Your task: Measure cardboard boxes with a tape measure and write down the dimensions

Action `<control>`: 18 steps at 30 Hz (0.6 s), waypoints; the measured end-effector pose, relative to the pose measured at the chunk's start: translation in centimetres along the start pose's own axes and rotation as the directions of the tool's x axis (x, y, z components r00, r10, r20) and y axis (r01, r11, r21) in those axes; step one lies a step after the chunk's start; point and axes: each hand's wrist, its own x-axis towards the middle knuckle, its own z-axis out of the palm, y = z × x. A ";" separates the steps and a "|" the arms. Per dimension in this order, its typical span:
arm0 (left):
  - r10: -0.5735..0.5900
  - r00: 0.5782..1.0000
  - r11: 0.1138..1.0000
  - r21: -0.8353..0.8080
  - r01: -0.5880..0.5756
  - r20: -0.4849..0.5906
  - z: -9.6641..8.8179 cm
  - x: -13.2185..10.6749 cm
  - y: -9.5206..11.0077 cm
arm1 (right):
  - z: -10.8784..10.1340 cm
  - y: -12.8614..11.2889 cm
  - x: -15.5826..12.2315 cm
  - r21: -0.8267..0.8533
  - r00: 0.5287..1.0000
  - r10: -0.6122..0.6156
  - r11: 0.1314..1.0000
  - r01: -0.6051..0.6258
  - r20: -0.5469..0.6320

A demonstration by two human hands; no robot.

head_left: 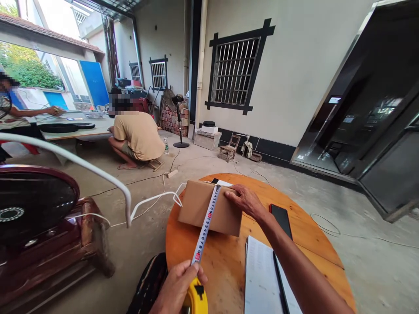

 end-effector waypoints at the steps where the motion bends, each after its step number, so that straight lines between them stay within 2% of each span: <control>1: 0.007 1.000 1.000 0.002 -0.007 -0.001 0.3 0.1 -0.2 | 0.0 0.1 0.1 0.008 1.000 -0.004 1.000 0.004 0.010; 8: 0.040 0.999 0.999 0.005 -0.040 -0.032 2.0 0.5 -0.7 | -0.5 0.5 1.0 0.050 0.996 -0.041 0.998 0.037 0.079; 18: 0.087 0.989 0.996 -0.024 -0.091 -0.119 4.9 1.5 -1.8 | -0.2 1.0 1.7 0.042 0.996 -0.032 0.999 0.029 0.086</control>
